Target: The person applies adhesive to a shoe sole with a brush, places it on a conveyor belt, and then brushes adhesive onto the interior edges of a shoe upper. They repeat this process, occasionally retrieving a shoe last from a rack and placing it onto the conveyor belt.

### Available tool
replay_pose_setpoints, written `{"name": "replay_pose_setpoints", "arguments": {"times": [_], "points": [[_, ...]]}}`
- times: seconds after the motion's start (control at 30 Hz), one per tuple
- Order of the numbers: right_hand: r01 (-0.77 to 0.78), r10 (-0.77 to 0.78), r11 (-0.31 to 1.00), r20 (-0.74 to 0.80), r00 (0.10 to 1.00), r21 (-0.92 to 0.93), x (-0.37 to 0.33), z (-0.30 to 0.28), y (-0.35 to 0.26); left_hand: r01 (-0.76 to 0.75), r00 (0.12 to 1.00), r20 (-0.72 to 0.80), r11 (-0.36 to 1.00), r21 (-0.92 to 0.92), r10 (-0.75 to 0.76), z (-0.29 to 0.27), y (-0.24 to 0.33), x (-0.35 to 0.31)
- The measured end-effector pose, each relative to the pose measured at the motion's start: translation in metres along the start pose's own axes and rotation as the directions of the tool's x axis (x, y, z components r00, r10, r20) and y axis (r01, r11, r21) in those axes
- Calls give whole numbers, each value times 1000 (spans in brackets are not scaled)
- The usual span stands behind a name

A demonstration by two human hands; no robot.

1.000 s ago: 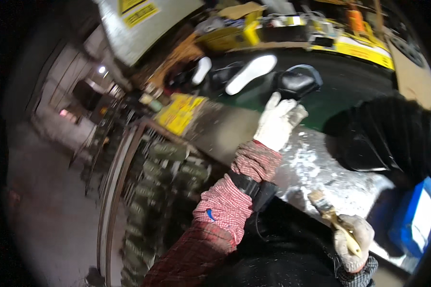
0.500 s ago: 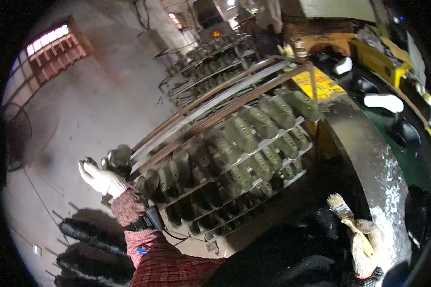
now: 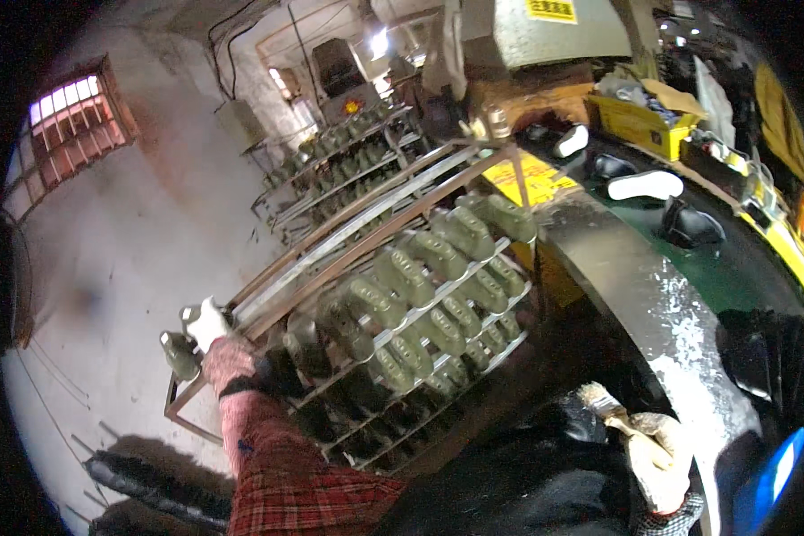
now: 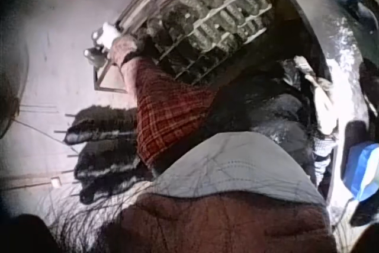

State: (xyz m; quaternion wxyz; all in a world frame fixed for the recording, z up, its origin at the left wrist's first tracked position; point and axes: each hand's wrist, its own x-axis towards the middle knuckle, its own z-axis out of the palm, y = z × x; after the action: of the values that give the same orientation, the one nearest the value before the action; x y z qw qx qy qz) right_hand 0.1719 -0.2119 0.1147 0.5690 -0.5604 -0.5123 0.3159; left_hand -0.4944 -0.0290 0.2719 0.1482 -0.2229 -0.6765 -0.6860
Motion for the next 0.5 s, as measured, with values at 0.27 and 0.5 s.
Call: {"name": "replay_pose_setpoints", "arguments": {"times": [0.27,0.5], "points": [[123,-127,991,-67,990,-57,-2,0,10,458,889,454,142,-878,-55,-53,13,-67],[143,-190,903,-77,979,-406,5,-74,-16,748,580,769,196,-634,269,6,36,-245]]}}
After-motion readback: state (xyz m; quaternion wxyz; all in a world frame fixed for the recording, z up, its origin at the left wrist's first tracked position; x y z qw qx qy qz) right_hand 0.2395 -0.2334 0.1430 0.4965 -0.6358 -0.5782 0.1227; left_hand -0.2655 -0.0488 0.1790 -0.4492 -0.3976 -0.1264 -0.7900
